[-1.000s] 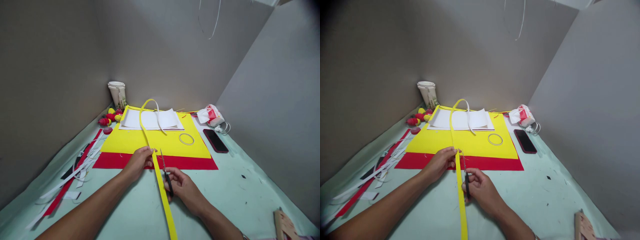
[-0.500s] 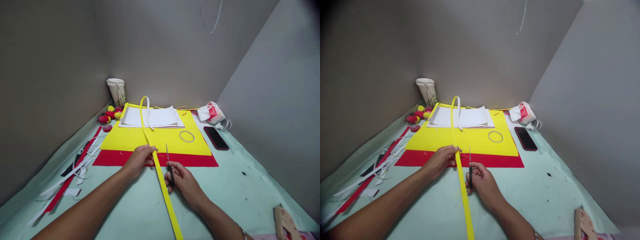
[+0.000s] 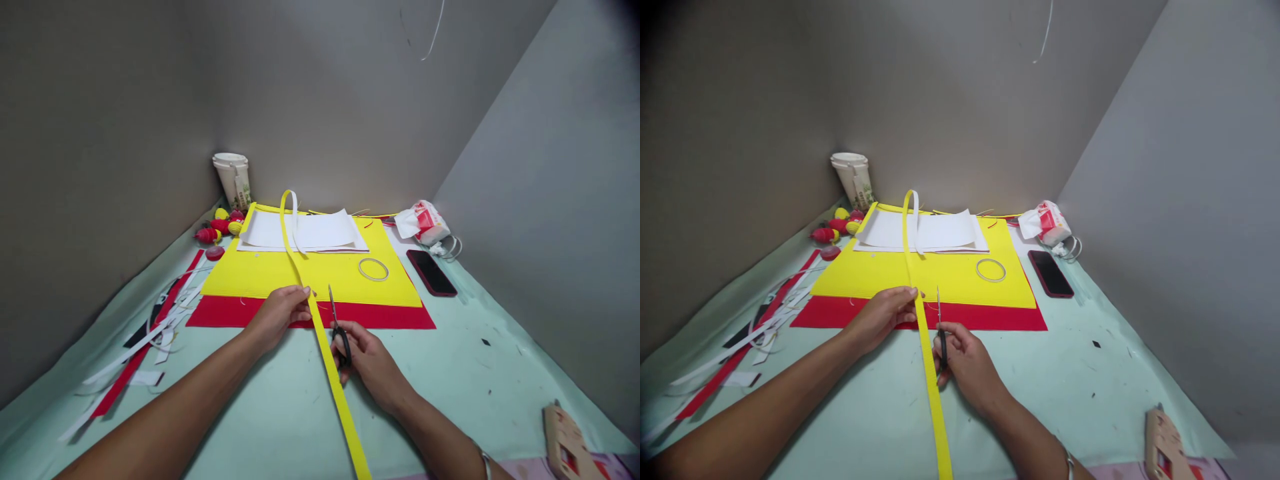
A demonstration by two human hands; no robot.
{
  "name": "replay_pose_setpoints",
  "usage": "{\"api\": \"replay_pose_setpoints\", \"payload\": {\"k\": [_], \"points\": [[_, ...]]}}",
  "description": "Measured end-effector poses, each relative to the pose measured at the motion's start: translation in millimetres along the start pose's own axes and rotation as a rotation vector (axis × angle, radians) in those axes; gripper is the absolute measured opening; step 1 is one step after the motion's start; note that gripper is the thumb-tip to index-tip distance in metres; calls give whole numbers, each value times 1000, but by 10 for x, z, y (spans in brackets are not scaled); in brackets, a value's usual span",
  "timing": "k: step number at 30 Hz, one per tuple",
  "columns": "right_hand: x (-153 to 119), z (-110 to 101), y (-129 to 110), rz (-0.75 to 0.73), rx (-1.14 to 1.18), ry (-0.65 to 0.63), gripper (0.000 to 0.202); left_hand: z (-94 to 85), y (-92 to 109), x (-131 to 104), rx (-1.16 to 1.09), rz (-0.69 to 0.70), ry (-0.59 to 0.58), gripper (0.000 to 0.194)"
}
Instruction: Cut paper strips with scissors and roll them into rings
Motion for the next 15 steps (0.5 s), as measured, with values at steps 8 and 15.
{"api": "replay_pose_setpoints", "payload": {"k": [8, 15], "points": [[-4, -89, -35, -87, -116, 61, 38, -5, -51, 20, 4, -26, -14, 15], [-43, -167, -165, -223, -431, 123, 37, 3, -42, 6, -45, -44, -21, 13]]}}
Point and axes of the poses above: each hand's wrist, its own x-axis towards the middle knuckle, its own z-axis out of the palm, y = z × x, the point moved 9 cm from there along x, towards the middle knuckle, and after that the axes turned 5 degrees about z, right-handed, at the moved point
